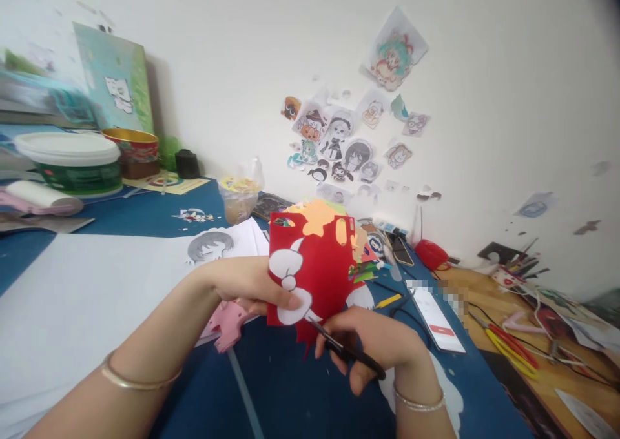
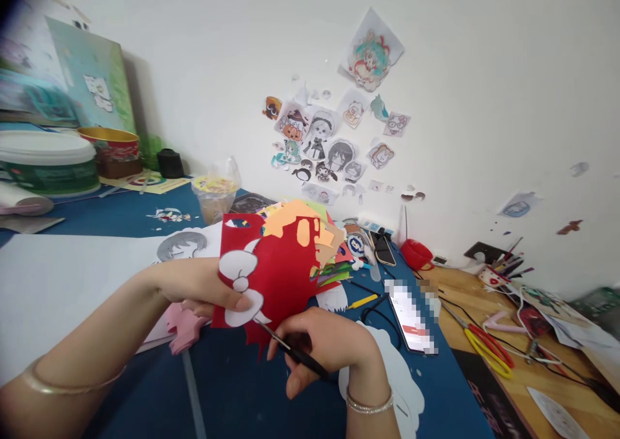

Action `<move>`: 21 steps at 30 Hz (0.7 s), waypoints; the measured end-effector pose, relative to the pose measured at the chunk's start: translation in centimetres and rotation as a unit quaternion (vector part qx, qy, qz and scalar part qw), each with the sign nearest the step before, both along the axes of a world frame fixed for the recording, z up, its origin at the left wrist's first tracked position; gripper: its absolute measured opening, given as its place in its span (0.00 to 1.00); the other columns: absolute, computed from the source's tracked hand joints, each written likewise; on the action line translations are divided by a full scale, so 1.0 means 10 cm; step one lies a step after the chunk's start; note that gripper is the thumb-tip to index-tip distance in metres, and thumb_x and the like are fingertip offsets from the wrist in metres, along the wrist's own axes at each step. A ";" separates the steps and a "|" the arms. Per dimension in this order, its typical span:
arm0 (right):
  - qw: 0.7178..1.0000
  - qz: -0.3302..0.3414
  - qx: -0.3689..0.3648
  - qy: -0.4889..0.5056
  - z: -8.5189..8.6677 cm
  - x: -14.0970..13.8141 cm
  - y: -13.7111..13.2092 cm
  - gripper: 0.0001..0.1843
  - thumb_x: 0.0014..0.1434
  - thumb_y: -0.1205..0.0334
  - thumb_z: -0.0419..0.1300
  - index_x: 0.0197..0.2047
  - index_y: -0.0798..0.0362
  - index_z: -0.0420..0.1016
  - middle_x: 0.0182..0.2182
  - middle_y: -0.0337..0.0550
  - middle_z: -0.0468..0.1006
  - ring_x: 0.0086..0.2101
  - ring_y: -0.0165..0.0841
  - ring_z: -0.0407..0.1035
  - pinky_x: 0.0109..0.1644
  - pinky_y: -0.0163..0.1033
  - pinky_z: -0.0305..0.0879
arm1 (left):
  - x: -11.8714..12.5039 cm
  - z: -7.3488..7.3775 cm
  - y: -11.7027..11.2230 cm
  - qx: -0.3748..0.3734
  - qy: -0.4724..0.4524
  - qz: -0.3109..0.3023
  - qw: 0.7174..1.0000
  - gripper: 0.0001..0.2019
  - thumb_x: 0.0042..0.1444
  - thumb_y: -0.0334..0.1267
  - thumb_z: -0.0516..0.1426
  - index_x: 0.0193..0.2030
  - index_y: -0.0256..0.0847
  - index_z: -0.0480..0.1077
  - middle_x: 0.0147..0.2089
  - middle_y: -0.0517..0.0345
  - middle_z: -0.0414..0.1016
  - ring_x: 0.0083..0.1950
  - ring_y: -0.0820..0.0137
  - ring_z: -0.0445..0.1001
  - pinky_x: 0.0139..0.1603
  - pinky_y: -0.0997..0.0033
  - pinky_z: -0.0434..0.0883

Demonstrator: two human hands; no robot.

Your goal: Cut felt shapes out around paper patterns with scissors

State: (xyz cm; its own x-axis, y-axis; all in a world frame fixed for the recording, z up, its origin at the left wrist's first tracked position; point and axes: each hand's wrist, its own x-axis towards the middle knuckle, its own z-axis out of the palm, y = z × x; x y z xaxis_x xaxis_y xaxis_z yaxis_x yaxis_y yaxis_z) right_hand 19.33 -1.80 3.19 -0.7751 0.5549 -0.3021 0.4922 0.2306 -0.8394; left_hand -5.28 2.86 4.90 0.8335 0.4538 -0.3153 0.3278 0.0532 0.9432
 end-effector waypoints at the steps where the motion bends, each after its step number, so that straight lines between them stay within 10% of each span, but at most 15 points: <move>1: 1.000 -0.005 -0.003 0.000 0.00 0.00 0.00 0.34 0.35 0.41 0.68 0.40 0.56 0.73 0.24 0.36 0.71 0.23 0.27 0.65 0.27 0.29 0.61 | 0.00 -0.01 0.01 0.003 0.009 0.006 1.000 0.17 0.47 0.47 0.61 0.20 0.39 0.62 0.10 0.69 0.56 0.12 0.82 0.51 0.09 0.81 0.46; 21: 0.999 -0.031 0.007 -0.035 -0.05 -0.05 0.03 0.28 0.35 0.45 0.70 0.35 0.55 0.74 0.22 0.34 0.69 0.22 0.25 0.62 0.23 0.27 0.58 | -0.02 -0.03 0.04 0.042 0.054 -0.015 0.998 0.18 0.45 0.51 0.61 0.21 0.39 0.63 0.13 0.67 0.56 0.15 0.81 0.51 0.13 0.80 0.47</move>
